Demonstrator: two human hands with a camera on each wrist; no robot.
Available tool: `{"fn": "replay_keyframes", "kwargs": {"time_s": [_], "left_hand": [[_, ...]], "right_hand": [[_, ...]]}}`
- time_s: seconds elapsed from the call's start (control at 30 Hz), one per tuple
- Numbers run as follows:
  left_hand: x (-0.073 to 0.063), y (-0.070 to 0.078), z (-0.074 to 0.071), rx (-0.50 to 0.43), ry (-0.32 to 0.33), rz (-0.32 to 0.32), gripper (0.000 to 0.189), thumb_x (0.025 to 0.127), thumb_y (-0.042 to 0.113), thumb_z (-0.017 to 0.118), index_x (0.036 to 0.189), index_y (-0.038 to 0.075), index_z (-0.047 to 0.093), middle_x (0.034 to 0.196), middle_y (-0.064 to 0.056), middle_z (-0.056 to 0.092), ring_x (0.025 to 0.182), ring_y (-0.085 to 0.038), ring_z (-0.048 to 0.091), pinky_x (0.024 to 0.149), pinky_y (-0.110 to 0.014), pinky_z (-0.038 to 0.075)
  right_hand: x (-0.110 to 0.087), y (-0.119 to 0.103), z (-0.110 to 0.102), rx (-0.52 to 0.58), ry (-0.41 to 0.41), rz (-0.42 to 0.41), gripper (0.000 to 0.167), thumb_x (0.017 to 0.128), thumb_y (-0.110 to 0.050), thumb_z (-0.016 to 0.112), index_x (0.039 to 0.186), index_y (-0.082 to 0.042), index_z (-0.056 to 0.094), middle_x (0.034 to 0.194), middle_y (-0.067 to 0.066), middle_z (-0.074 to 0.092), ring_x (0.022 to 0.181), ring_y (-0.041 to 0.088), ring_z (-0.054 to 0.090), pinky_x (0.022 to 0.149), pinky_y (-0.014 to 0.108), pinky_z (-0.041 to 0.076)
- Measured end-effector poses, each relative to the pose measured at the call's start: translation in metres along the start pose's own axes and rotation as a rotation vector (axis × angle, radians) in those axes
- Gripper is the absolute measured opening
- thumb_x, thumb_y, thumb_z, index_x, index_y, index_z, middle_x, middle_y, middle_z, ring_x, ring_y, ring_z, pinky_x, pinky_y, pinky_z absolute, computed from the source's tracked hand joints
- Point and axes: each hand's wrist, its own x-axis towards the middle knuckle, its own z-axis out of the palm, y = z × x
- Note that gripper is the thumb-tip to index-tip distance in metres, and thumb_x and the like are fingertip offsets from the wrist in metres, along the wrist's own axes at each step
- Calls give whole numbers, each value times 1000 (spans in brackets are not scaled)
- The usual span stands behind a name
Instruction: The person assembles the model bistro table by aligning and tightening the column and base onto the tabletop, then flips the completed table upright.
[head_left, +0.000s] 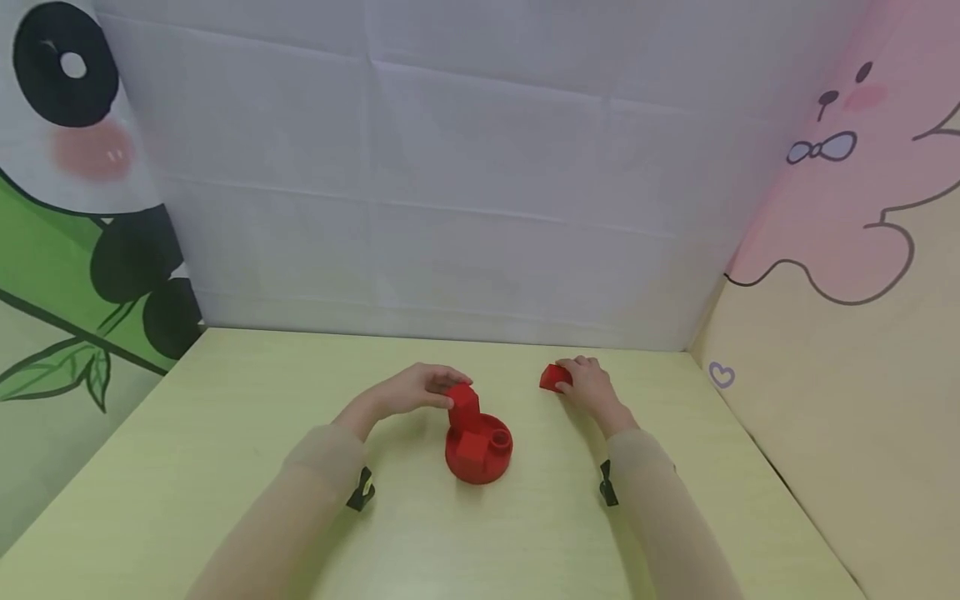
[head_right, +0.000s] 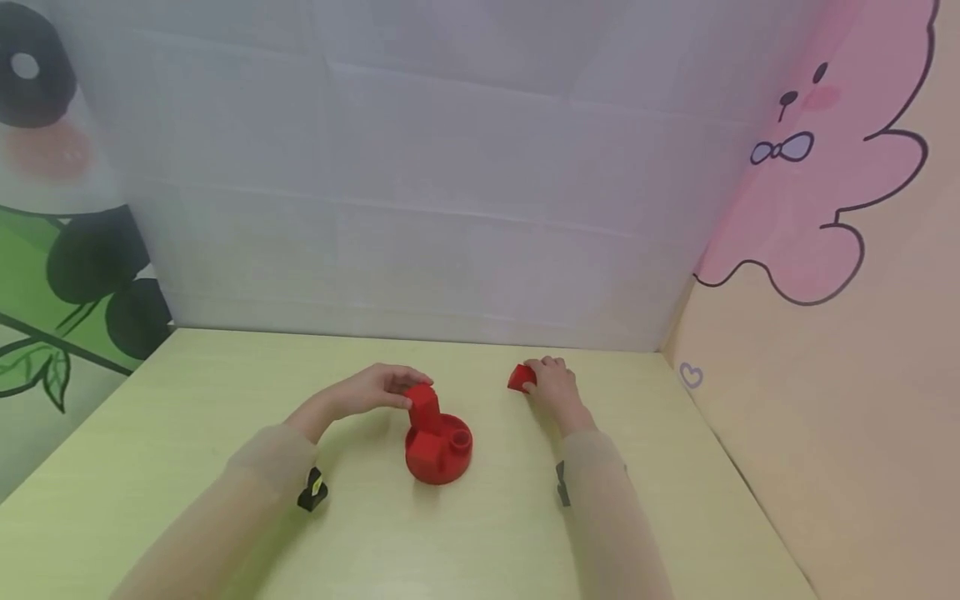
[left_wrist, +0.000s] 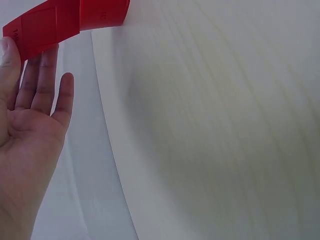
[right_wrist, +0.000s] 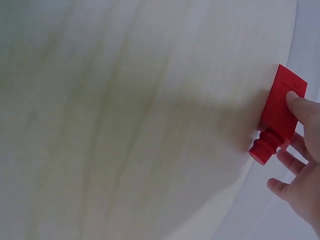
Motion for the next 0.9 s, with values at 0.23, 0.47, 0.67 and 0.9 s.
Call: {"fn": "replay_keyframes", "kwargs": {"time_s": [0.23,0.47,0.67,0.9], "left_hand": [[2,-2,2,24,22,-13,47,90,18,64,136,21,51,132,0,56,124,-21,50,101,-40,42],[-6,11,8,48,144,-30,57,89,25,66,140,12,44,129,-9,57,118,-26,54,96,-40,47],[-19,30,19,128,369,-107,60,86,34,69,137,11,46,125,-11,59,109,-24,58,88,-38,51],[-34,50,49,119,604,-173,59,85,34,69,134,9,48,123,-9,57,108,-25,57,83,-37,53]], "right_hand": [[2,0,4,-8,8,29,39,91,-23,62,127,-8,55,115,18,56,110,36,47,87,54,44],[-4,1,0,72,23,109,44,91,-24,62,129,-4,51,119,19,55,108,36,47,87,53,44],[-7,2,-12,229,78,139,45,91,-24,61,129,-2,47,118,18,54,109,35,47,87,49,48],[-13,-5,-33,450,131,132,46,89,-20,64,126,-2,44,114,16,55,99,31,55,70,36,56]]}}
